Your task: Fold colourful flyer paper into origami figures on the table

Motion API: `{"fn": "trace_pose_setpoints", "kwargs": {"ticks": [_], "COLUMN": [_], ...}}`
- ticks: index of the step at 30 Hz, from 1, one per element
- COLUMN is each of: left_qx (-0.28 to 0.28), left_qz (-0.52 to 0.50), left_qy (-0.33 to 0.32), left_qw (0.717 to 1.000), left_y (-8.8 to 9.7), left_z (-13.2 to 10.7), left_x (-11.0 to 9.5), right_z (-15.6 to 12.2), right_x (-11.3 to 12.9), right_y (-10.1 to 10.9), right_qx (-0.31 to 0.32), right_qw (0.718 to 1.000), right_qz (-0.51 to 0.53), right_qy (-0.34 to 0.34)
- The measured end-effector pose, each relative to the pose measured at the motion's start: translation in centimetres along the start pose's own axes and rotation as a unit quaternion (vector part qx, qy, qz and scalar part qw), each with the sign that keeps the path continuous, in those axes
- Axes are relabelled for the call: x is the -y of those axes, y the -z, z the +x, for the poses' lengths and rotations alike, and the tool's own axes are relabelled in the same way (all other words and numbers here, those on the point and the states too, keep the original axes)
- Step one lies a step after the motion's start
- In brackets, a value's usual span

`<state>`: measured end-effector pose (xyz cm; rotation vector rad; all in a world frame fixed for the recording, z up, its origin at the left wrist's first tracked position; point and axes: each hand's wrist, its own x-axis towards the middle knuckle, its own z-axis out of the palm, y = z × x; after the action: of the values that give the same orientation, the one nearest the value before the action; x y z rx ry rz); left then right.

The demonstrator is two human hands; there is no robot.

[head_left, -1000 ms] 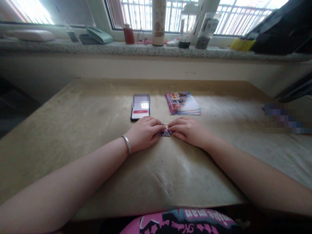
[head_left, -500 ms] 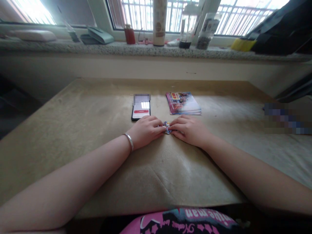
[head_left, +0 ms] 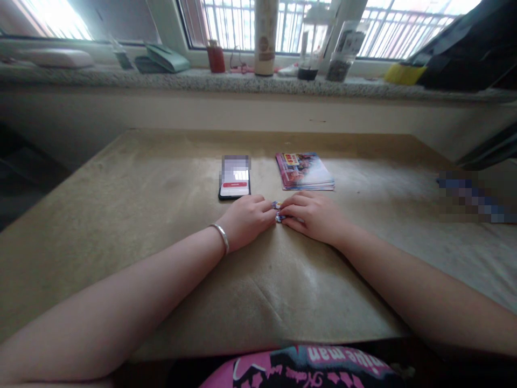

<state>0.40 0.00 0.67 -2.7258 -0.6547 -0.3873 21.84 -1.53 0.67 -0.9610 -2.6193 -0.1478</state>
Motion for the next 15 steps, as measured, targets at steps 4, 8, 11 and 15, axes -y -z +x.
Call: {"fn": "trace_pose_setpoints", "kwargs": {"ticks": [4, 8, 11, 15], "left_qx": [-0.006, -0.002, 0.006, 0.008], "left_qz": [-0.015, -0.021, -0.025, -0.032], "left_qy": [0.010, 0.020, 0.026, 0.038], "left_qw": [1.000, 1.000, 0.999, 0.999], "left_y": [0.00, 0.04, 0.11, 0.18], "left_z": [0.01, -0.08, -0.13, -0.22], "left_x": [-0.09, -0.08, -0.06, -0.01], "right_z": [0.11, 0.11, 0.12, 0.29], "right_x": [0.14, 0.33, 0.53, 0.84], "right_y": [-0.11, -0.14, -0.19, -0.37], "right_qx": [-0.010, -0.016, -0.012, -0.008], "right_qw": [1.000, 1.000, 1.000, 0.999], "right_qz": [0.003, -0.006, -0.004, 0.026], "right_qy": [0.004, 0.009, 0.004, -0.038]}}
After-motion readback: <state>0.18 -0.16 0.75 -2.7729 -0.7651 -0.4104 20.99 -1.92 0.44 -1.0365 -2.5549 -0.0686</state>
